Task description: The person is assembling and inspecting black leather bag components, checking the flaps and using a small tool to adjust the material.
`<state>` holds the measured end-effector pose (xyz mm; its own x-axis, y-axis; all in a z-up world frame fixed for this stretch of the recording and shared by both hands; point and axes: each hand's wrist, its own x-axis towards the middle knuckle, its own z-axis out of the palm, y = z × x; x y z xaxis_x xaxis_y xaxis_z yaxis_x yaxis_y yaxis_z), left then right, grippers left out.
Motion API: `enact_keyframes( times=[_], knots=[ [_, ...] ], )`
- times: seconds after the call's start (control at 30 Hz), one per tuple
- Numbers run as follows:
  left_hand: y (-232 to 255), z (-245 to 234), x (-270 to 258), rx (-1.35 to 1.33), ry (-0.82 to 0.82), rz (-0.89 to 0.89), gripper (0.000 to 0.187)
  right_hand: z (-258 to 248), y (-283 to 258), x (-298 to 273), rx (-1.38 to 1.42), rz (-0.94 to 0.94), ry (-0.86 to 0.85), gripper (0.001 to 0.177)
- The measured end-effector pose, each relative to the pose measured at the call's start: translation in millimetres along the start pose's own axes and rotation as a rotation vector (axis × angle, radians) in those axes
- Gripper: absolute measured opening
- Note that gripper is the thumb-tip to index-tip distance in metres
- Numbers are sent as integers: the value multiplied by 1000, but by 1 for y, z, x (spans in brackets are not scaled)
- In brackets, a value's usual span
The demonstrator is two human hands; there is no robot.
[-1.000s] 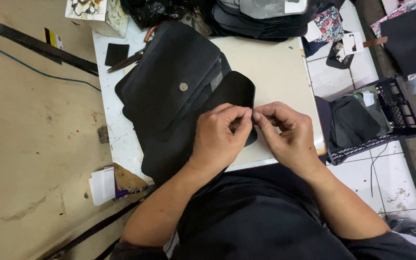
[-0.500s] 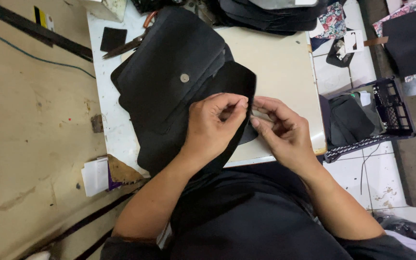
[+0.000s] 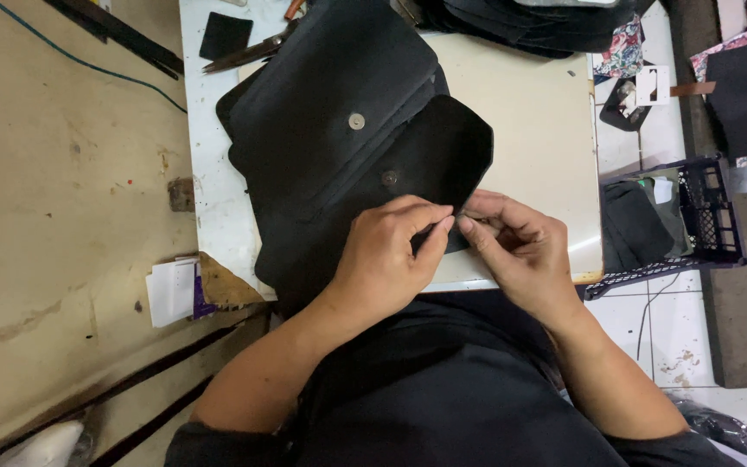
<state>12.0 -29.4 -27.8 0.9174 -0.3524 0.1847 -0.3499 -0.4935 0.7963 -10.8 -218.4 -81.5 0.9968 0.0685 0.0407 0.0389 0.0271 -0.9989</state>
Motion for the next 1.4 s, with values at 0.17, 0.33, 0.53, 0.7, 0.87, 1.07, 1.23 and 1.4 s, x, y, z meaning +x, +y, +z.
enact_keyframes(
  times=[0.17,0.33,0.53,0.7,0.87,1.07,1.23,1.4],
  knots=[
    [3,-1,0,64,-23,2,21,9,-26,3,-96,-95,-11,16],
    [8,2,-2,125,-39,6,21,10,-21,0,-240,-160,-6,8],
    [-21,25,-7,210,114,133,11,16,-24,1,-263,-128,53,8],
    [-7,1,0,182,175,156,11,6,-1,2,-122,-35,82,8],
    [-15,-42,-3,-190,126,-244,55,-40,41,5,264,37,226,10],
    [-42,-24,-13,-366,253,-202,24,-39,32,27,243,106,188,14],
    [17,-58,-4,116,268,35,21,-17,-40,42,-228,-203,141,54],
    [59,-76,-1,543,171,375,32,-28,-107,32,-747,-625,135,95]
  ],
)
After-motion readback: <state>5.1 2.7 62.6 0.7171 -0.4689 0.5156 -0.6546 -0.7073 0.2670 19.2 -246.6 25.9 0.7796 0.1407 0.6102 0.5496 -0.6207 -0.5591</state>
